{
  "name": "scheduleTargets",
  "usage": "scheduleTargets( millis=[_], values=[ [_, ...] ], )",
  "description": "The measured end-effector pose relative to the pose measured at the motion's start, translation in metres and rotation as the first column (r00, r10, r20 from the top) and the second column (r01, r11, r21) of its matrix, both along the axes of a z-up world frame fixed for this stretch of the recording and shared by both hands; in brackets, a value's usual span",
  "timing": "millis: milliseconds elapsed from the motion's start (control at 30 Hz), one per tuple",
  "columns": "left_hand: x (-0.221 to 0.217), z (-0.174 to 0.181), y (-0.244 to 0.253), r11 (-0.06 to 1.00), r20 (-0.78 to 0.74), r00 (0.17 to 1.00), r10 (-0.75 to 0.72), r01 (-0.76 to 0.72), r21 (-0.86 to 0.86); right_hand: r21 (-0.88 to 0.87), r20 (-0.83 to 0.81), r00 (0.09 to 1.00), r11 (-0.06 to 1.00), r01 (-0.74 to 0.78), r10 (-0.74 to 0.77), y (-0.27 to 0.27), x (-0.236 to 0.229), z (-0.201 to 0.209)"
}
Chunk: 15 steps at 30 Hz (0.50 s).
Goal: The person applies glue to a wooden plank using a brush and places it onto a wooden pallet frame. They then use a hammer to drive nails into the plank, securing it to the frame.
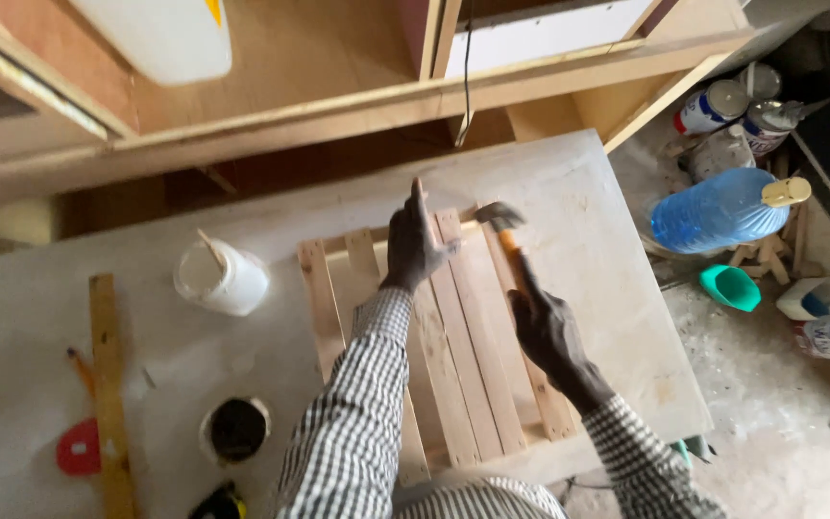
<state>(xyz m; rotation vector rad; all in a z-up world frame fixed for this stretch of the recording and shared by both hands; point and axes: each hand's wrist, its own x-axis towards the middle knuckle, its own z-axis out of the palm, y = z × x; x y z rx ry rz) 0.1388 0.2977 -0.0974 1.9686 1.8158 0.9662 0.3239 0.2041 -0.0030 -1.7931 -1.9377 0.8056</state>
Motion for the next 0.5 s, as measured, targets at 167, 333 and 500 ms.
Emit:
scheduleTargets(
  millis=[167, 333, 500],
  values=[
    [0.009, -0.025, -0.005, 0.995, -0.002, 0.999, 0.04, -0.039, 0.093, 0.136, -0.219, 0.944, 0.951, 0.278, -0.245, -0.066, 0.057, -0.068],
    [0.019, -0.033, -0.066, 0.929, -0.056, 0.993, 0.103, -0.076, 0.362, 0.038, 0.102, 0.824, 0.83, 0.556, -0.557, -0.154, 0.149, -0.148],
    [-0.002, 0.059, -0.195, 0.953, 0.104, 0.995, -0.011, -0.021, 0.304, 0.405, 0.237, 0.933, 0.9, 0.159, -0.272, -0.211, 0.19, -0.161]
  ],
)
